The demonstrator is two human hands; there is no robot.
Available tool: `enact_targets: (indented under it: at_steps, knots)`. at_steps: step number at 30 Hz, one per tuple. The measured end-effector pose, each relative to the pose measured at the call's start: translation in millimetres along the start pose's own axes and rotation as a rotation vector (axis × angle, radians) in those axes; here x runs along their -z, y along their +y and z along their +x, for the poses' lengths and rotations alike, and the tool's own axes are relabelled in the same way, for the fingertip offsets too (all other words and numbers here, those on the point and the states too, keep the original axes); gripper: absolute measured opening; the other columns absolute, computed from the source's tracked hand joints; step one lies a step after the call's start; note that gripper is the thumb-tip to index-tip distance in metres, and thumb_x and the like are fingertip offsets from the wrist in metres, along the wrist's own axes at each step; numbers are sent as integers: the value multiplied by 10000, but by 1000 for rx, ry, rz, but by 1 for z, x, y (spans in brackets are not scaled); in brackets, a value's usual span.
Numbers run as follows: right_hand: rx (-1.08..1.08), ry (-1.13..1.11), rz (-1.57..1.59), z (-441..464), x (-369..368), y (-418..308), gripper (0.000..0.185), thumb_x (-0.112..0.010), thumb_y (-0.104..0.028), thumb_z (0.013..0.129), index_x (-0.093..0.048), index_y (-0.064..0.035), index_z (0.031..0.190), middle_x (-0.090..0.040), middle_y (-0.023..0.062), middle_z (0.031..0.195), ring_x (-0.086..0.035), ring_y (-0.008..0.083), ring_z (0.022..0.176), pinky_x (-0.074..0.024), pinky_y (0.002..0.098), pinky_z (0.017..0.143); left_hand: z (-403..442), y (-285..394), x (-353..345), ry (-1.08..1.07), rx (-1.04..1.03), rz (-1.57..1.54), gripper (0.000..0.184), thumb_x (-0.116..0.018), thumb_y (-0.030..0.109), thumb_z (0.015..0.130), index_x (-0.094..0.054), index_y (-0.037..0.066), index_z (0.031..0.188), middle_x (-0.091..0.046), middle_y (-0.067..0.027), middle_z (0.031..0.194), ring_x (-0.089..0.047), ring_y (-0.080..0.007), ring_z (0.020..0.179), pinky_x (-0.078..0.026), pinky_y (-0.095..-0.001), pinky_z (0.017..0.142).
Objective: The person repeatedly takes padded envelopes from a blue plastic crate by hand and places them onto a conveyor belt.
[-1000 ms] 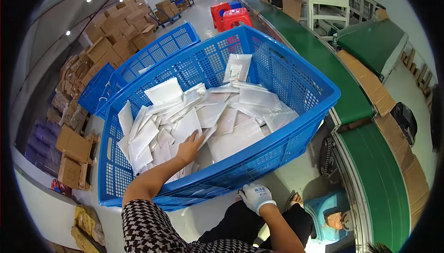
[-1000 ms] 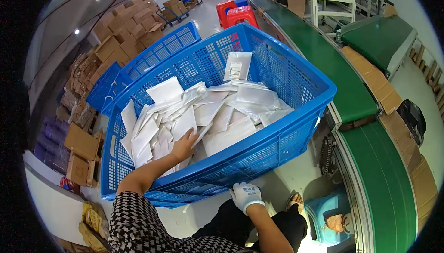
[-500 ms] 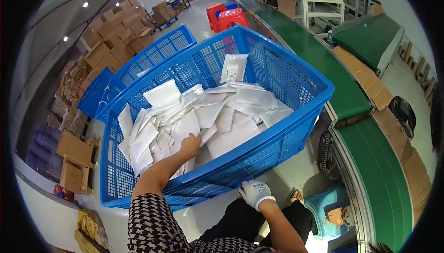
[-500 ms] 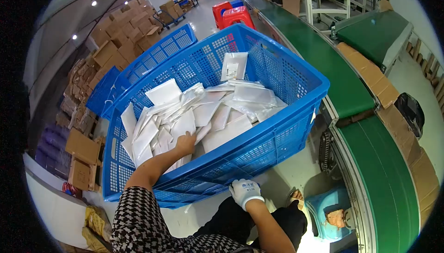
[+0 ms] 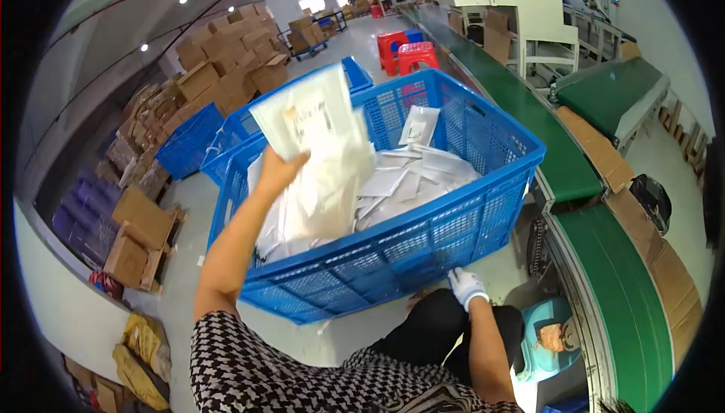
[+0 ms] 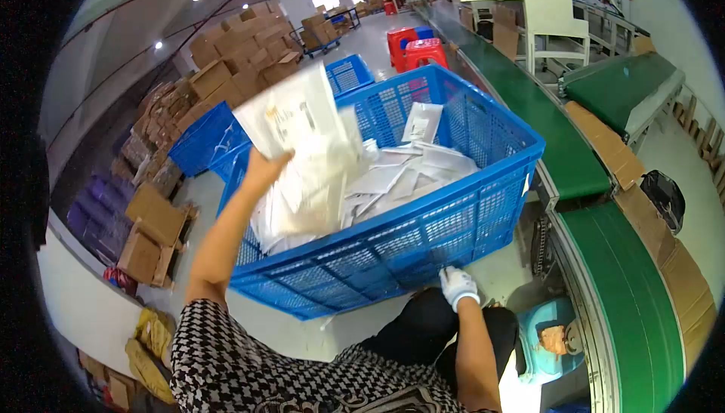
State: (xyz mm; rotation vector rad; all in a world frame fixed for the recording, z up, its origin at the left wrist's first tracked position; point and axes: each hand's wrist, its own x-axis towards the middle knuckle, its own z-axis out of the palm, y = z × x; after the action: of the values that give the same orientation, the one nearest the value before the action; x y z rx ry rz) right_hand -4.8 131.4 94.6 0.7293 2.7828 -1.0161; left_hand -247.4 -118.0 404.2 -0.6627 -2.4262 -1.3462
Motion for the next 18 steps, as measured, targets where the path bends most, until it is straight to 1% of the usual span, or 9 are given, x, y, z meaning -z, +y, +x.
enact_targets:
  at_steps: [5, 7, 9, 10, 12, 14, 15, 17, 18]
  knots:
    - [143, 197, 473, -56, 25, -6, 355, -458, -337, 900, -580, -22, 1009, -642, 169, 868, -605, 310, 751, -481, 342, 714, -43, 81, 46, -84, -103, -501, 443, -637, -3, 684, -531, -73, 1107, -628, -189, 952, -612, -261, 751, -514, -327, 683]
    - [111, 57, 1293, -79, 35, 1, 339, -463, -277, 911, -585, 13, 1039, -642, 147, 895, -603, 212, 759, -482, 298, 708, -61, 98, 38, -177, -110, -773, 478, -631, -19, 679, -513, -66, 1140, -622, -190, 987, -611, -276, 789, -510, -342, 728]
    - [366, 233, 1347, -125, 66, -2, 393, -427, -291, 940, -548, 29, 1135, -623, 150, 1004, -604, 189, 816, -486, 284, 720, -80, 77, 17, -378, -14, -896, 576, -622, -46, 660, -465, -38, 1214, -592, -213, 1076, -603, -306, 873, -490, -376, 800]
    - [485, 294, 1828, -140, 78, -17, 386, -470, -251, 928, -519, 47, 1168, -629, 166, 1026, -613, 205, 831, -496, 274, 728, -96, 64, -3, -441, 14, -903, 576, -622, -46, 660, -465, -38, 1214, -592, -213, 1076, -603, -306, 873, -490, -376, 800]
    - [638, 92, 1763, -159, 66, 51, 405, -478, -282, 929, -512, 24, 1191, -593, 151, 1123, -596, 242, 947, -493, 304, 804, -132, 34, -46, -674, 310, -833, 617, -626, -41, 660, -446, -8, 1250, -575, -211, 1124, -607, -313, 900, -492, -376, 812]
    - [185, -71, 2162, -188, 45, 94, 384, -480, -278, 929, -523, 4, 1186, -591, 118, 1132, -584, 216, 968, -475, 295, 838, -182, 14, -99, -856, 422, -1021, 622, -627, -39, 658, -451, 8, 1253, -576, -199, 1138, -609, -327, 912, -498, -387, 808]
    - [146, -7, 2190, -207, 32, 106, 384, -480, -278, 929, -523, 4, 1186, -591, 118, 1132, -584, 216, 968, -475, 295, 838, -201, 1, -121, -916, 455, -1014, 622, -627, -39, 658, -451, 8, 1253, -576, -199, 1138, -609, -327, 912, -498, -387, 808]
    - [268, 304, 2154, -232, 12, 114, 343, -474, -255, 932, -546, 5, 1144, -608, 94, 1051, -587, 178, 889, -468, 265, 811, -232, -28, -163, -1106, 715, -1152, 590, -615, -55, 671, -467, 9, 1239, -594, -181, 1113, -612, -320, 914, -508, -389, 798]
    - [327, 449, 2106, -241, 8, 107, 325, -471, -244, 934, -558, 6, 1123, -616, 82, 1011, -589, 158, 850, -465, 250, 798, -242, -40, -174, -1120, 732, -1113, 563, -607, -66, 678, -480, -6, 1223, -603, -185, 1089, -617, -313, 899, -512, -380, 792]
